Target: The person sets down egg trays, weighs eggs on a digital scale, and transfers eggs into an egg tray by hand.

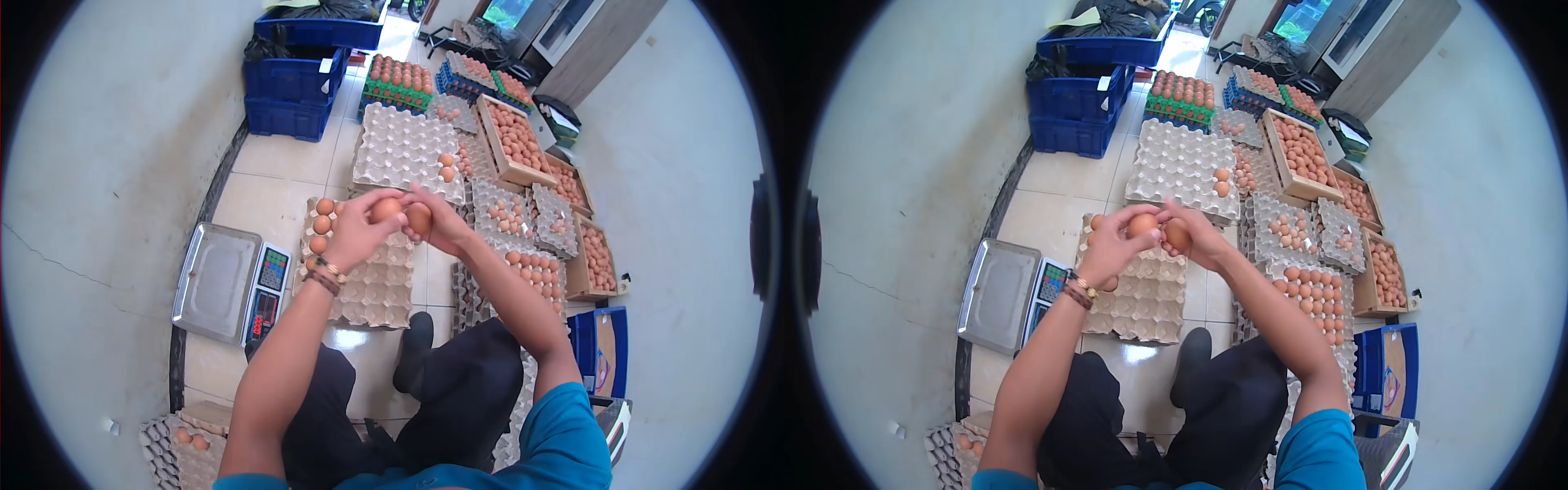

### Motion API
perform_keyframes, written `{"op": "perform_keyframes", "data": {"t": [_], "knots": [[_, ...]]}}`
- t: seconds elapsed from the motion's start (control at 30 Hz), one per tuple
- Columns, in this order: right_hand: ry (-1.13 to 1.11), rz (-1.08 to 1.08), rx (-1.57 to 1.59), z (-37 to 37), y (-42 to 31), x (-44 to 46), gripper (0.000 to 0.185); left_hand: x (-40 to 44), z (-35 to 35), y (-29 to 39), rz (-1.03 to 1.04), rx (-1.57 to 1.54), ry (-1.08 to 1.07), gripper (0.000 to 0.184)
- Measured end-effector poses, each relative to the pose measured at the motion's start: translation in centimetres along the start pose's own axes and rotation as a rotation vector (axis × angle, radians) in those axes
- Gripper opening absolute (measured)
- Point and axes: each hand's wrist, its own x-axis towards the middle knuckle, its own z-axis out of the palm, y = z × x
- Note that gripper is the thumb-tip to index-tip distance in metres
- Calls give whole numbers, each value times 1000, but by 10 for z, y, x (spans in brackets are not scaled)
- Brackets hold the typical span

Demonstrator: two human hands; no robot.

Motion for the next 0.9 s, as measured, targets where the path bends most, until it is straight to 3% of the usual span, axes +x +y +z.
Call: {"op": "perform_keyframes", "data": {"t": [0.07,0.17,0.33,0.47,0.57,0.67,0.77,0.9], "knots": [[-60,9,256,-8,5,3,80,-3,-8,8,-133,-255,94,42],[-25,-93,392,11,3,-9,81,-7,-23,12,-189,-534,126,54],[-32,-157,409,17,11,-12,72,-7,-32,16,-221,-838,112,59],[32,-210,342,13,18,-8,55,-7,-34,13,-222,-828,78,50],[106,-169,189,-12,33,7,45,-6,-39,12,-211,-799,109,47],[334,-266,-690,-44,72,40,42,-3,-45,9,-182,-796,157,48],[268,-402,-1242,-53,101,65,48,-4,-48,9,-206,-765,196,49],[210,-398,-1200,-35,116,97,39,-3,-48,2,-241,-654,261,47]]}}
